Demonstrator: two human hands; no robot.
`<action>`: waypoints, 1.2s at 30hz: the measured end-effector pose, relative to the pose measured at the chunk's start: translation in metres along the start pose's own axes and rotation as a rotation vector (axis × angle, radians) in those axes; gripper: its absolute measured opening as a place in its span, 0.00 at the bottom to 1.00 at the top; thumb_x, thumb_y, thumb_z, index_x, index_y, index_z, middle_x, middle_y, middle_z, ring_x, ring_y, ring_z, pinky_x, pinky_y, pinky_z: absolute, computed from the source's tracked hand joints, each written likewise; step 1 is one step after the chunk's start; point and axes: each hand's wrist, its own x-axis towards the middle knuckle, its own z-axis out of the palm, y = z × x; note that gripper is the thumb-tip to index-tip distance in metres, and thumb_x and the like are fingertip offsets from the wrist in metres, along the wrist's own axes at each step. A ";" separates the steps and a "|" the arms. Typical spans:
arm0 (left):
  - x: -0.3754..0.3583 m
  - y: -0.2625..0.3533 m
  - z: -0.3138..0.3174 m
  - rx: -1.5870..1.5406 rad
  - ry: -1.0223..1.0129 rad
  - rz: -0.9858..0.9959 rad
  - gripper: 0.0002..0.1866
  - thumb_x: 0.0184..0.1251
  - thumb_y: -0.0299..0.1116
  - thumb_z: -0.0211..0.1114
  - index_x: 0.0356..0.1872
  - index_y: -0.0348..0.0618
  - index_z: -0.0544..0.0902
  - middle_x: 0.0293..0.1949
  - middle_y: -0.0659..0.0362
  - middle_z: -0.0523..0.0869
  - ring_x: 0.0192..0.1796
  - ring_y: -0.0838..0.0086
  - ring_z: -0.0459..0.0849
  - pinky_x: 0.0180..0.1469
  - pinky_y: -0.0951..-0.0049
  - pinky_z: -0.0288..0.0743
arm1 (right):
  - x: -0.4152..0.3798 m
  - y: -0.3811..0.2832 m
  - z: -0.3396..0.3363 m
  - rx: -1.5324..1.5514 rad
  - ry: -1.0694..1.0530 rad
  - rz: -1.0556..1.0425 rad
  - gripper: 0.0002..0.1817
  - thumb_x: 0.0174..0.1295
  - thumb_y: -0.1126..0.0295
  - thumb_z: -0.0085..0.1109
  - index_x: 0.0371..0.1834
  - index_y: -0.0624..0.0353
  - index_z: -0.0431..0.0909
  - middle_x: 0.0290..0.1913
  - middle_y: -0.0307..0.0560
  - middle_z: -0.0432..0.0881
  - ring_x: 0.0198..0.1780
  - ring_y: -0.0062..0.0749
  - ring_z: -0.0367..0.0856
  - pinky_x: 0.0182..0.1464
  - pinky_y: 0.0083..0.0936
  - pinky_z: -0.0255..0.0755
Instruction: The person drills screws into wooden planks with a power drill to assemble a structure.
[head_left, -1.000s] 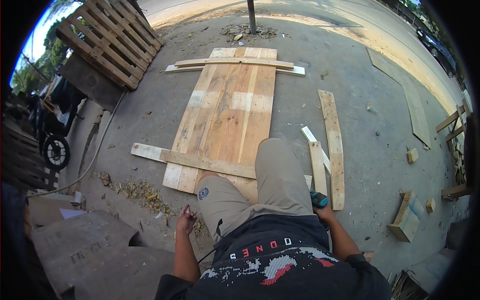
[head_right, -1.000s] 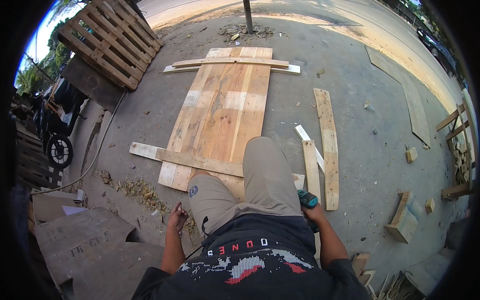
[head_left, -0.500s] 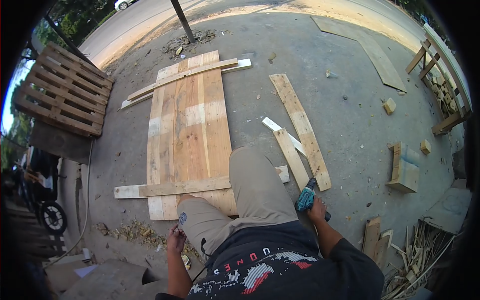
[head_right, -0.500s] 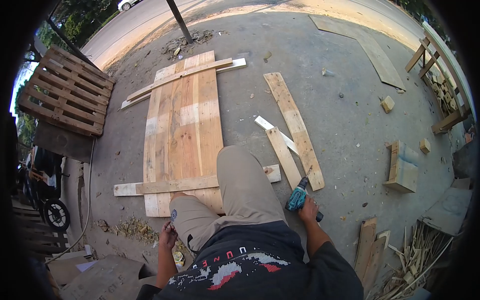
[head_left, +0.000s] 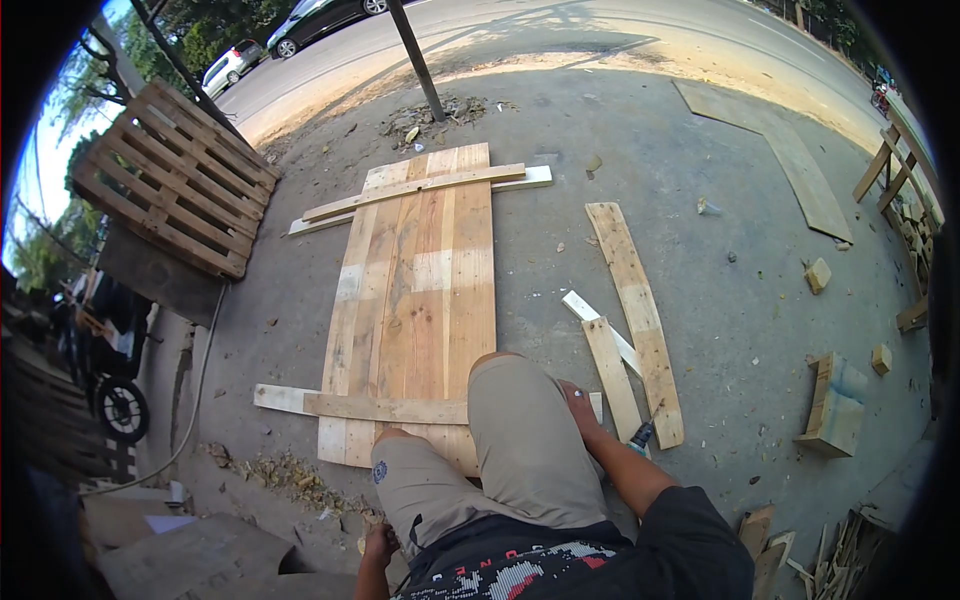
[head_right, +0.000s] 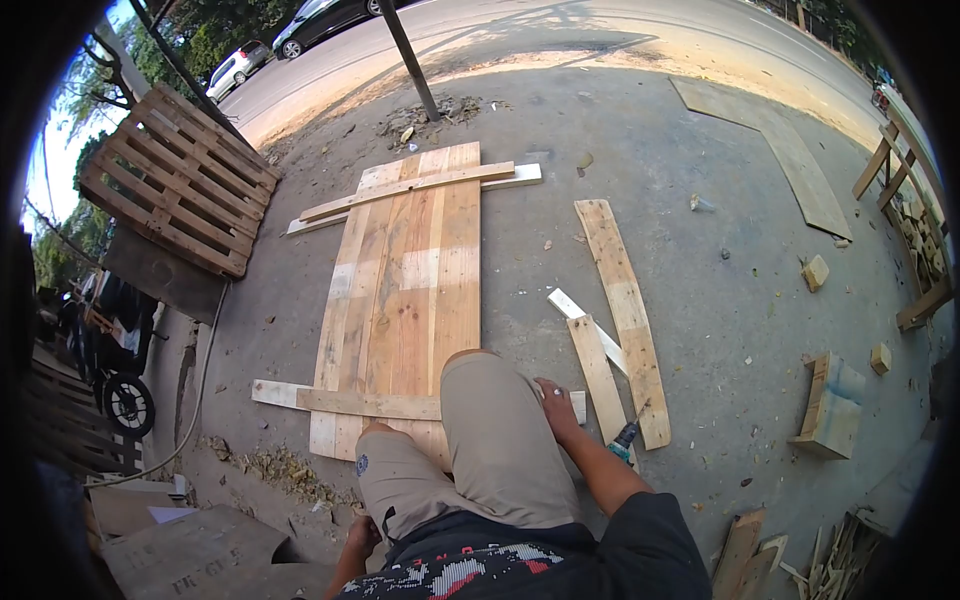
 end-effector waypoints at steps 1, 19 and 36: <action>-0.001 -0.002 -0.006 0.033 -0.009 0.013 0.05 0.65 0.35 0.56 0.31 0.49 0.74 0.19 0.66 0.68 0.19 0.76 0.68 0.23 0.73 0.63 | 0.011 0.005 0.016 0.016 -0.043 -0.100 0.27 0.61 0.63 0.59 0.65 0.56 0.69 0.63 0.54 0.71 0.66 0.46 0.70 0.63 0.49 0.62; 0.018 -0.025 -0.007 0.396 0.200 0.079 0.07 0.62 0.34 0.62 0.32 0.41 0.80 0.19 0.62 0.75 0.18 0.75 0.73 0.19 0.71 0.68 | 0.039 -0.004 -0.034 -0.394 -0.354 0.035 0.25 0.54 0.62 0.66 0.54 0.57 0.73 0.46 0.50 0.81 0.48 0.46 0.84 0.54 0.45 0.71; 0.059 -0.036 -0.007 0.601 0.196 0.168 0.12 0.68 0.39 0.56 0.30 0.41 0.78 0.21 0.60 0.77 0.22 0.72 0.76 0.23 0.69 0.70 | -0.025 0.066 -0.210 -0.519 0.343 1.113 0.50 0.46 0.60 0.78 0.74 0.53 0.60 0.69 0.53 0.70 0.70 0.49 0.69 0.71 0.50 0.61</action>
